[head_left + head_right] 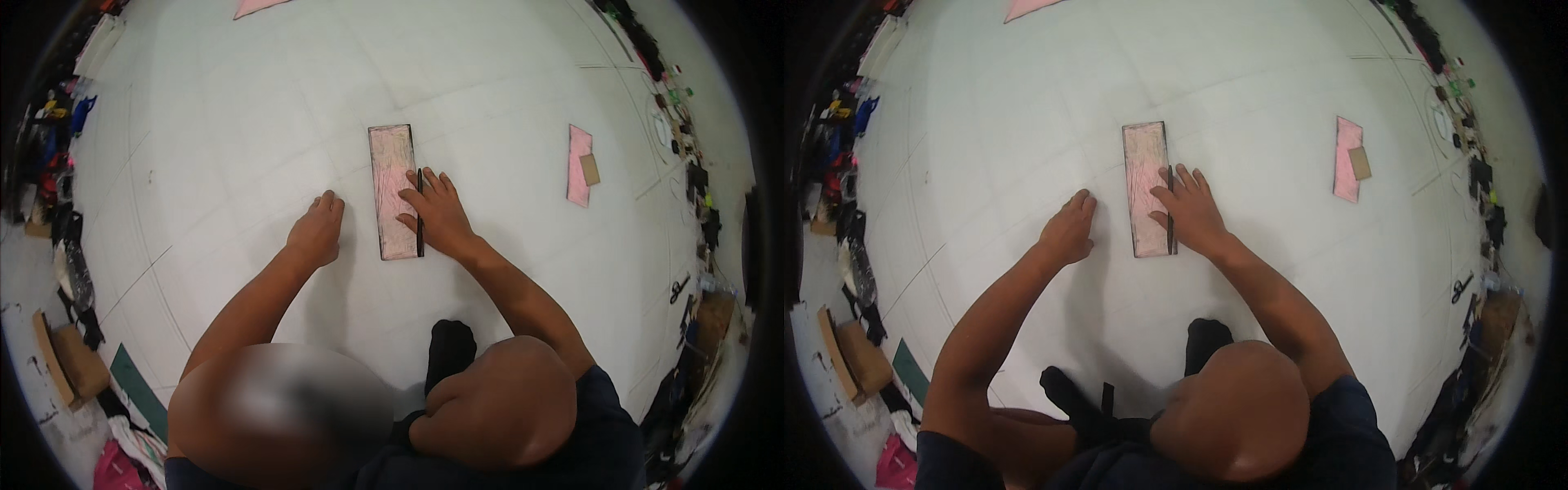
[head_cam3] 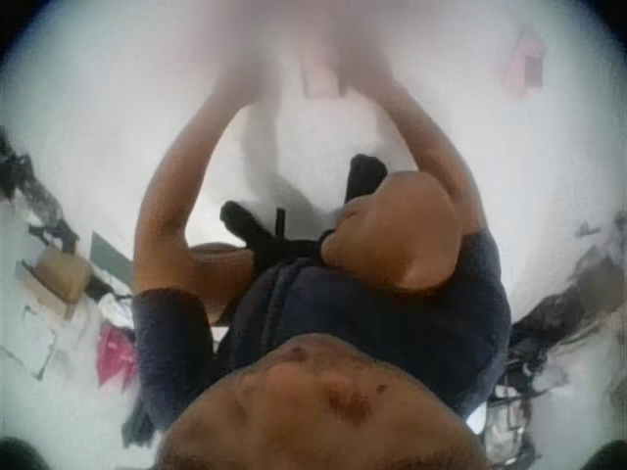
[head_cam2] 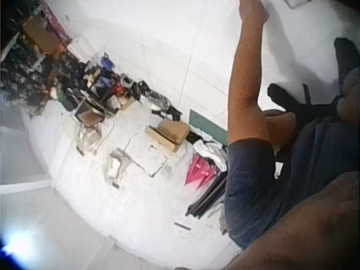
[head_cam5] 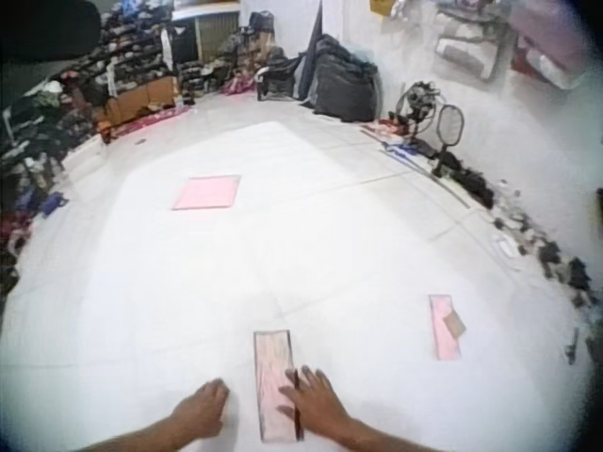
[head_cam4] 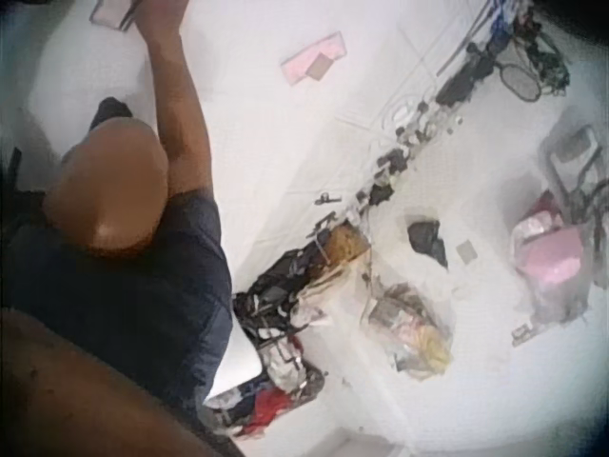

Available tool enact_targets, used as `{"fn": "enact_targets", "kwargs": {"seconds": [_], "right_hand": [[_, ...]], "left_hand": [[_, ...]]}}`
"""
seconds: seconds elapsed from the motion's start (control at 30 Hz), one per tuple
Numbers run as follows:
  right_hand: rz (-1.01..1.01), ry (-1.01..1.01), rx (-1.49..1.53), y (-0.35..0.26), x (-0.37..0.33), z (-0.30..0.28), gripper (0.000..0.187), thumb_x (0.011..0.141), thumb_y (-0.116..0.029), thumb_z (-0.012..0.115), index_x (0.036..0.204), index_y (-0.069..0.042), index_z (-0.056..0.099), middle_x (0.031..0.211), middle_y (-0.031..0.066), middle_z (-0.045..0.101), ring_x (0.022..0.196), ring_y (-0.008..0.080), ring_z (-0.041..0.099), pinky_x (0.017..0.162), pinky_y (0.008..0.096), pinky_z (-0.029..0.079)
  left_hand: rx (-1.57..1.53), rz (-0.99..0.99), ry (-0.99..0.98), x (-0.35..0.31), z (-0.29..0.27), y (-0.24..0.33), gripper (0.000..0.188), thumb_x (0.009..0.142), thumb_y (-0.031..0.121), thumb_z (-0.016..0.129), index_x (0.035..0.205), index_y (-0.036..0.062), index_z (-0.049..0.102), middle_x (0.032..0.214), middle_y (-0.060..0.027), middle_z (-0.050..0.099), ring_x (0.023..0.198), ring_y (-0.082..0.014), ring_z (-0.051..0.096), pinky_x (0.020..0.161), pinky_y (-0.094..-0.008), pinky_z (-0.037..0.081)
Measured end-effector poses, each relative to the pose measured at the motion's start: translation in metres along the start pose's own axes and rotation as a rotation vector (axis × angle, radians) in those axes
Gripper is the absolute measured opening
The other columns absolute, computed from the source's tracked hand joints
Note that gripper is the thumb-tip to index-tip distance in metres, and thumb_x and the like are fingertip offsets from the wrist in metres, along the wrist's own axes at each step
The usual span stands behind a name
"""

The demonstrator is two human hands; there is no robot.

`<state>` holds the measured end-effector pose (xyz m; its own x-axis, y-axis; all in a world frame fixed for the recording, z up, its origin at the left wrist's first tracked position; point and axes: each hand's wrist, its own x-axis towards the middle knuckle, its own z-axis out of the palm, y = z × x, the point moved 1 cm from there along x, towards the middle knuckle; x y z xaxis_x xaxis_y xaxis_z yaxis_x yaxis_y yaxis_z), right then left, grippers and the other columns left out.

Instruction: The person marks a piece of pink fabric using a pen, tracing along the edges and drawing lines on the surface.

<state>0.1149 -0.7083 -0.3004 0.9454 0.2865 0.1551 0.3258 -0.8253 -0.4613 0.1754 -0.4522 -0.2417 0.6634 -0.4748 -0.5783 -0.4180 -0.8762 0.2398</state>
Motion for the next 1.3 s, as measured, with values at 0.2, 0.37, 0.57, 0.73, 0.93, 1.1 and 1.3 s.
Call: {"fn": "enact_targets", "kwargs": {"seconds": [0.2,0.37,0.57,0.73,0.93,1.1,1.3], "right_hand": [[-0.125,-0.17,0.108,-0.009,-0.029,-0.001,0.039,0.096,-0.032,0.073,0.128,-0.011,0.064,0.156,0.0169,0.051,0.148,0.0455,0.039,0.123,0.0678,0.02],[-0.163,-0.091,0.146,-0.019,-0.044,0.003,0.037,0.095,-0.029,0.074,0.127,-0.014,0.065,0.155,0.0153,0.053,0.149,0.0475,0.038,0.121,0.0723,0.018],[-0.144,-0.117,0.13,-0.024,-0.046,0.002,0.038,0.095,-0.029,0.074,0.128,-0.015,0.065,0.154,0.0129,0.055,0.149,0.0476,0.036,0.121,0.0732,0.017],[-0.13,-0.069,0.099,-0.034,-0.046,0.011,0.038,0.097,-0.031,0.072,0.131,-0.016,0.065,0.156,0.012,0.053,0.15,0.0474,0.036,0.12,0.0745,0.017],[-0.077,-0.062,0.047,-0.031,-0.05,0.015,0.038,0.098,-0.033,0.069,0.133,-0.017,0.064,0.158,0.0108,0.052,0.151,0.0469,0.034,0.121,0.0748,0.014],[-0.02,-0.096,0.062,-0.033,-0.049,0.013,0.038,0.099,-0.033,0.069,0.134,-0.019,0.063,0.158,0.0092,0.052,0.153,0.0458,0.031,0.122,0.0737,0.011],[-0.007,-0.114,0.052,-0.031,-0.05,0.01,0.038,0.099,-0.031,0.069,0.134,-0.019,0.063,0.159,0.0086,0.051,0.153,0.0454,0.03,0.122,0.0734,0.01]], "left_hand": [[-0.176,0.017,0.257,-0.025,0.037,-0.008,0.084,0.077,0.002,0.071,0.154,-0.0034,0.037,0.166,-0.0285,0.027,0.153,-0.0463,0.032,0.125,-0.0471,0.036],[-0.245,-0.018,0.471,-0.021,0.046,-0.001,0.091,0.085,0.031,0.08,0.16,0.0059,0.035,0.167,-0.0276,0.027,0.154,-0.0457,0.03,0.123,-0.0506,0.036],[-0.084,-0.097,0.457,-0.005,0.038,0.021,0.106,0.076,0.063,0.085,0.161,0.0165,0.04,0.154,-0.0326,0.04,0.144,-0.0507,0.04,0.115,-0.0551,0.042],[-0.1,-0.104,0.451,-0.004,0.038,0.009,0.106,0.073,0.06,0.089,0.159,0.0156,0.044,0.153,-0.0296,0.042,0.14,-0.0489,0.044,0.113,-0.0553,0.043],[-0.197,-0.099,0.437,0.003,0.035,0.012,0.106,0.07,0.054,0.093,0.157,0.0152,0.046,0.154,-0.0253,0.043,0.142,-0.0454,0.043,0.114,-0.0534,0.043],[-0.198,-0.096,0.453,0.005,0.034,0.013,0.106,0.07,0.054,0.093,0.156,0.0145,0.047,0.152,-0.024,0.044,0.141,-0.0438,0.044,0.114,-0.0529,0.043],[-0.22,-0.034,0.518,0.008,0.043,0.01,0.105,0.07,0.054,0.093,0.155,0.0128,0.048,0.15,-0.0243,0.046,0.14,-0.0435,0.044,0.115,-0.0523,0.043]]}}
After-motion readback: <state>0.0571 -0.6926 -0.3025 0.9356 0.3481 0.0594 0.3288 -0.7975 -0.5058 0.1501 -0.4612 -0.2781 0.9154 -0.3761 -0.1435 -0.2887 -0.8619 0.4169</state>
